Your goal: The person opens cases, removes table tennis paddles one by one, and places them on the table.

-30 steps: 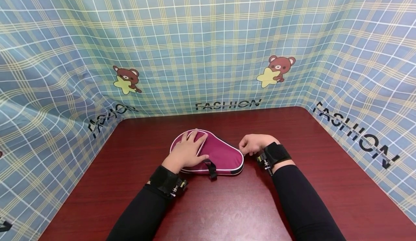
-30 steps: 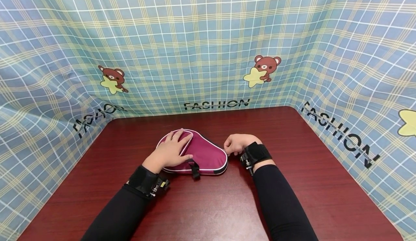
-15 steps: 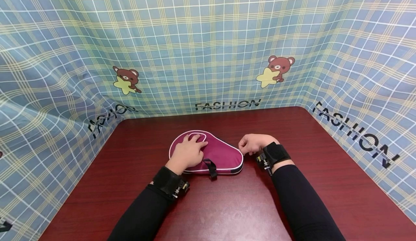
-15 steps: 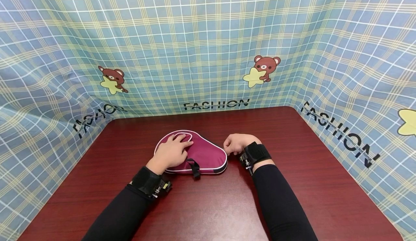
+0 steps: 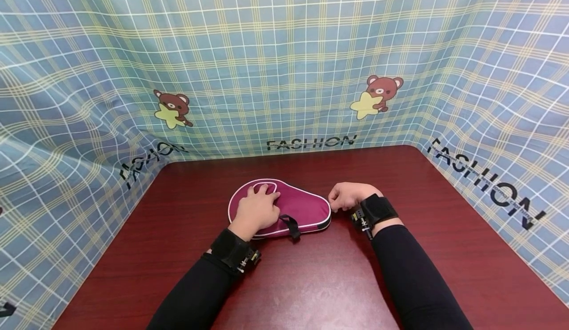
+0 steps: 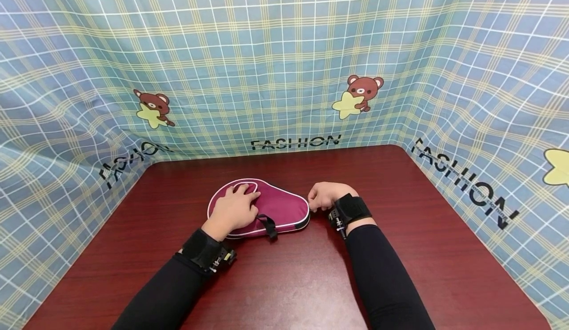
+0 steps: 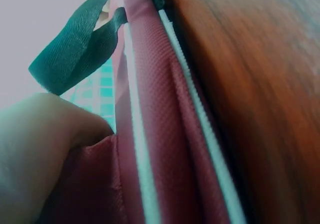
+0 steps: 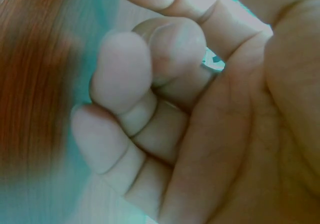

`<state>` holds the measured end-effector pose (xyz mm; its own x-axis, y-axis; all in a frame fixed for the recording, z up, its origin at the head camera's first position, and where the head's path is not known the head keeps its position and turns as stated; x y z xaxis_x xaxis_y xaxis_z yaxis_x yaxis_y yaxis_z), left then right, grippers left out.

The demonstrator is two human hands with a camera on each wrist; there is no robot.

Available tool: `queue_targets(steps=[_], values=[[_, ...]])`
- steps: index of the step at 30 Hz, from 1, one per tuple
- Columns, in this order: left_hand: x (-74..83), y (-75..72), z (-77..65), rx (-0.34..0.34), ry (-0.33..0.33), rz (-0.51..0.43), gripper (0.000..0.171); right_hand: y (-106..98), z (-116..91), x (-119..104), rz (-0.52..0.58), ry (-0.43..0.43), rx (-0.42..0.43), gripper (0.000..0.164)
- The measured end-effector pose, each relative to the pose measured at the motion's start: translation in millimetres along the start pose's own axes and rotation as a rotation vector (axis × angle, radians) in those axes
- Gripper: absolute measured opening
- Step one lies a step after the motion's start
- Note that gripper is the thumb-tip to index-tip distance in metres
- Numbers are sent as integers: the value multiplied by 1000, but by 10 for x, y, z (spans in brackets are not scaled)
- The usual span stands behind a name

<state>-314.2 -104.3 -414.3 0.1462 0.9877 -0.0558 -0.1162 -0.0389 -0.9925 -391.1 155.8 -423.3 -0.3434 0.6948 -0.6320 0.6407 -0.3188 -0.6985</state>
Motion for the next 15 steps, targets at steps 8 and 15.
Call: queue_targets(steps=[8, 15], values=[[-180, 1, 20, -63, 232, -65, 75, 16, 5, 13, 19, -2, -12, 14], [-170, -38, 25, -48, 264, -79, 61, 3, -5, 4, -1, -6, -8, 15]])
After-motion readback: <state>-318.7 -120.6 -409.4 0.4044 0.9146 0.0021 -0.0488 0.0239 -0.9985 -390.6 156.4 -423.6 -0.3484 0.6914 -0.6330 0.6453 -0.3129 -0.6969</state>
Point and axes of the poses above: each hand's wrist, its own z-axis towards the middle knuckle, its own y-axis out of the palm, x = y × z, the point moved 2 cm from there along z, towards the middle knuckle
